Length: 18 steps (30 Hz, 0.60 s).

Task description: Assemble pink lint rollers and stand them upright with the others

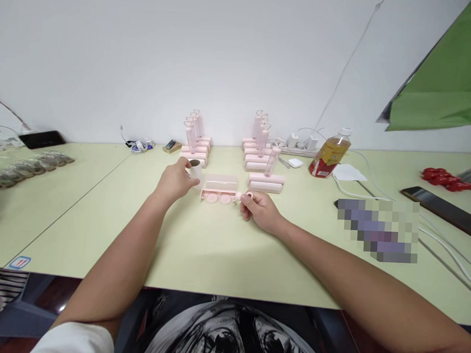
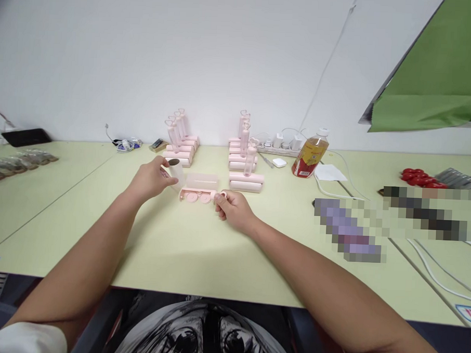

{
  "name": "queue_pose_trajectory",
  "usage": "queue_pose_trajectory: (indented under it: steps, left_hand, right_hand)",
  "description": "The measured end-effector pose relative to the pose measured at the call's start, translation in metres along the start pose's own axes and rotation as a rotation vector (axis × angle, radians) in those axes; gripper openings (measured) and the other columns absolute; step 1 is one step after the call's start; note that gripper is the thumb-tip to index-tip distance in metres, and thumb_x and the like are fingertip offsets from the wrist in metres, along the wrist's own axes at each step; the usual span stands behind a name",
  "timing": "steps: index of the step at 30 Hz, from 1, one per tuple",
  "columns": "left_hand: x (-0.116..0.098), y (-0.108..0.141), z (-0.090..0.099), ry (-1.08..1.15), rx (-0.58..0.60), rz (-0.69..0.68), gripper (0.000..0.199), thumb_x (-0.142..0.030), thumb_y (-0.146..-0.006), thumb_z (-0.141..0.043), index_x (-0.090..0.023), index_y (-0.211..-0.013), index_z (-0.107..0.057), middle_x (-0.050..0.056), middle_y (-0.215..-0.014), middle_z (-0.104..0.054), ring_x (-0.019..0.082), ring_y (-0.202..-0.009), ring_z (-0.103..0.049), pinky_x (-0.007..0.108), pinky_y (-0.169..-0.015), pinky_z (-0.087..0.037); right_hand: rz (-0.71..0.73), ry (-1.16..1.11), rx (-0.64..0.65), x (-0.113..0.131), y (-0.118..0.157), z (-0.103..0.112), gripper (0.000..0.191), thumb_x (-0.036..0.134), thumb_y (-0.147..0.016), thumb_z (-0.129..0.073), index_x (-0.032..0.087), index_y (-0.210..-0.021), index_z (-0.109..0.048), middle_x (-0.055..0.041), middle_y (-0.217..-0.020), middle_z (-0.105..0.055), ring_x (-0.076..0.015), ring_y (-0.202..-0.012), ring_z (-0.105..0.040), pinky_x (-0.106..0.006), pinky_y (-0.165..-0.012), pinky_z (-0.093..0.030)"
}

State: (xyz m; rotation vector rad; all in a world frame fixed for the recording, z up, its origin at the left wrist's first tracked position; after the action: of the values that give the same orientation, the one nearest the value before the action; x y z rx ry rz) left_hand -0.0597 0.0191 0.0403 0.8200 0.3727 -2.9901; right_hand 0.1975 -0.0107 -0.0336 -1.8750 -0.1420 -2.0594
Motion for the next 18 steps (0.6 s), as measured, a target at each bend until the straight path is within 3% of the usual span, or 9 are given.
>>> queue_pose_trajectory:
  steps: [12, 18]
  left_hand:
    - [0.0065, -0.0095, -0.0069, -0.047, -0.083, 0.005, 0.051, -0.038, -0.071, -0.072, -0.023, -0.111, -0.044, 0.004, -0.086, -0.064, 0.024, -0.079, -0.064, 0.030, -0.063, -0.044]
    - [0.0050, -0.0077, -0.0062, -0.060, -0.068, 0.006, 0.060, -0.042, -0.069, -0.074, -0.022, -0.117, -0.046, 0.008, -0.105, -0.062, 0.025, -0.089, -0.063, 0.033, -0.071, -0.048]
  right_hand:
    - [0.023, 0.073, 0.011, 0.0074, 0.0034, -0.0029, 0.050, 0.065, -0.083, -0.058, 0.019, -0.064, -0.054, 0.0017, -0.054, -0.053, -0.0108, -0.049, -0.051, -0.024, -0.048, -0.045]
    - [0.007, 0.062, 0.016, 0.0083, 0.0031, -0.0032, 0.049, 0.065, -0.081, -0.060, 0.020, -0.064, -0.052, 0.0019, -0.054, -0.053, -0.0110, -0.048, -0.050, -0.024, -0.046, -0.043]
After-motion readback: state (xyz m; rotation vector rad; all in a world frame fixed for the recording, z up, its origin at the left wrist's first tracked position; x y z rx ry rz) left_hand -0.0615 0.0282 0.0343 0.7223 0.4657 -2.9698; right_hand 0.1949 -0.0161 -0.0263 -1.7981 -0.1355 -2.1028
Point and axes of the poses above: each hand's wrist, its own y-axis away from the middle knuckle, its own z-axis out of the back of the hand, x = y × z, the point moved 1 cm from there along -y, towards the middle knuckle
